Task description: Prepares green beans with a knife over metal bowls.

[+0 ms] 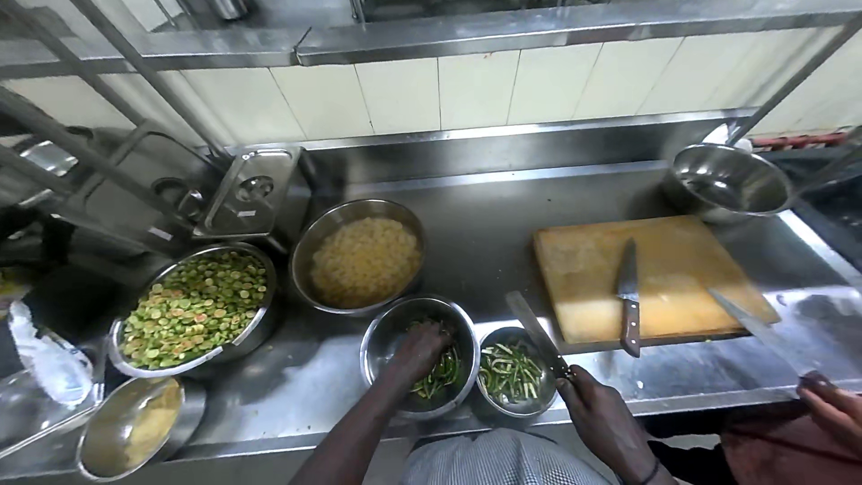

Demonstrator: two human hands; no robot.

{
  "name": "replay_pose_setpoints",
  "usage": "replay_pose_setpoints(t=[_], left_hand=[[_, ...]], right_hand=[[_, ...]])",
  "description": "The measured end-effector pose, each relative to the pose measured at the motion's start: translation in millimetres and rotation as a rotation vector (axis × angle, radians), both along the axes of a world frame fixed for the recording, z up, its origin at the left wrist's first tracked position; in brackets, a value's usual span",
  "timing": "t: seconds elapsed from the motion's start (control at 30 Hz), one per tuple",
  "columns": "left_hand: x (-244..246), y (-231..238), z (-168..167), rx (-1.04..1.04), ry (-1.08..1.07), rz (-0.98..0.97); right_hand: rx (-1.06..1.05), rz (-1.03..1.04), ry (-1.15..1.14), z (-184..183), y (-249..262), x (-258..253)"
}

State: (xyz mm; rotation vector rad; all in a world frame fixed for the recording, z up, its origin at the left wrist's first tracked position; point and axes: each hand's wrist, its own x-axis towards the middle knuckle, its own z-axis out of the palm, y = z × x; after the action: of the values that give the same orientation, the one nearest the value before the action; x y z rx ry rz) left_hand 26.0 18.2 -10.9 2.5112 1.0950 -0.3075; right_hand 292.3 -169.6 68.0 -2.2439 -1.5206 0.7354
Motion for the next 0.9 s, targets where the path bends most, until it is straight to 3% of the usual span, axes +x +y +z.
replay_pose_setpoints(t=[0.3, 0.43, 0.73, 0.9], left_hand=[[3.6, -4.3, 4.8, 0.115, -0.038, 0.116], [16.4, -14.7, 14.3, 0.016, -0.038, 0.236], [38.3, -34.1, 16.5, -0.148, 0.208, 0.414], [28.1, -26.0, 16.2, -0.232, 0.008, 0.666]], right_hand=[[-0.036, 0.005, 0.017, -2.3, 2.1, -3.0], [-0.060, 0.005, 0.030, -1.2, 3.5, -2.9], [-0.065, 0.024, 0.027, 1.4, 7.0, -3.7], [-0.078, 0.012, 0.042, 1.3, 6.5, -1.2]])
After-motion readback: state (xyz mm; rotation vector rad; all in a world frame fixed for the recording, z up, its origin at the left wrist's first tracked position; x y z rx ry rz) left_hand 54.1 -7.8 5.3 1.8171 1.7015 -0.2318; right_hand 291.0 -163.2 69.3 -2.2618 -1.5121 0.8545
